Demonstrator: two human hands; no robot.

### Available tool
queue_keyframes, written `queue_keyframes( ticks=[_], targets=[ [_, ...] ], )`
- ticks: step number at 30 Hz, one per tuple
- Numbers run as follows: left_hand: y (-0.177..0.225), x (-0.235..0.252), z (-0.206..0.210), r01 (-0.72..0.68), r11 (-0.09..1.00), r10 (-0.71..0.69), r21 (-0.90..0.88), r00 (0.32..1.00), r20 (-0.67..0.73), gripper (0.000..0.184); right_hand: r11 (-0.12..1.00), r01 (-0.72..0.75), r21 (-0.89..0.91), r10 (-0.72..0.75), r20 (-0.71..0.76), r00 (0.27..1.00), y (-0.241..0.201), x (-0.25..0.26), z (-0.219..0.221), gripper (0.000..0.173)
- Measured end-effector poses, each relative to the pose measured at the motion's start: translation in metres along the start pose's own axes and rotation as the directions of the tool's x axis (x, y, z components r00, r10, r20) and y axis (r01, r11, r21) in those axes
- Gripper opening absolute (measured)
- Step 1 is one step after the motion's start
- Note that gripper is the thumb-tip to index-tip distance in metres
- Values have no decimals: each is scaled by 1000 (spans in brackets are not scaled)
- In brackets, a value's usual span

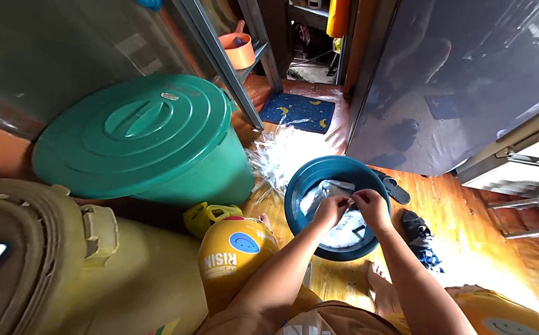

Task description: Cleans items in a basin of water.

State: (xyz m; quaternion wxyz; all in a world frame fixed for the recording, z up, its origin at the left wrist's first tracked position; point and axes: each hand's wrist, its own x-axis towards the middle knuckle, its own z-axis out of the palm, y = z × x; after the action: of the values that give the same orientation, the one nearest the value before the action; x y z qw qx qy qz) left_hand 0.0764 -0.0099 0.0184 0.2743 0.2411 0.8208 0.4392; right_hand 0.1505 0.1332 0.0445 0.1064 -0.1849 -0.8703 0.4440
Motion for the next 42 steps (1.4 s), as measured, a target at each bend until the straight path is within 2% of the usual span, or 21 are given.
queue_keyframes(
  ticks=[4,8,9,12,17,19,21,23,24,26,29,31,33,38,42],
  targets=[
    [3,-2,4,15,991,-20,-137,999,-30,28,998,28,60,-21,-105,994,-12,1,-16,21],
    [7,-1,5,31,981,-38,-190,999,-35,27,1000,15,-2,-14,18,1000,-4,6,-25,37],
    [6,0,6,21,982,-29,-190,999,-36,27,1000,0,-16,1,46,999,-2,6,-25,36],
    [0,2,10,-9,988,7,-151,1000,-18,29,999,11,-42,-9,63,998,1,6,-21,22],
    [-15,5,12,27,987,-27,-159,1000,2,29,986,159,-50,-159,-14,987,-7,6,-22,16],
    [-19,6,11,42,993,-41,-106,999,14,29,973,222,-57,-225,-42,973,-9,5,-24,16],
    [-23,8,8,49,998,-52,48,996,76,32,960,273,-60,-276,-45,960,-7,4,-22,15],
    [-23,7,4,55,980,-83,194,987,140,45,952,288,-102,-289,5,957,-6,4,-20,15],
    [-22,6,3,48,975,-75,218,990,117,56,950,282,-135,-279,41,960,-6,4,-20,15],
    [-16,3,-1,-18,985,17,172,1000,10,63,947,284,-151,-277,65,959,-3,4,-17,15],
    [-8,5,-4,-249,962,261,109,957,-124,48,944,311,-108,-305,66,950,1,5,-12,12],
    [-7,7,-6,-365,925,377,107,917,-132,37,941,325,-92,-317,97,944,3,6,-10,13],
    [-6,6,-7,-392,913,402,109,911,-95,30,942,327,-75,-317,120,941,5,6,-8,14],
    [-13,7,-8,-347,927,348,141,937,19,32,956,294,-12,-291,112,950,10,6,-5,11],
    [-17,9,-4,-438,894,442,92,897,-31,31,961,278,11,-276,154,949,13,8,-7,12]
  ],
)
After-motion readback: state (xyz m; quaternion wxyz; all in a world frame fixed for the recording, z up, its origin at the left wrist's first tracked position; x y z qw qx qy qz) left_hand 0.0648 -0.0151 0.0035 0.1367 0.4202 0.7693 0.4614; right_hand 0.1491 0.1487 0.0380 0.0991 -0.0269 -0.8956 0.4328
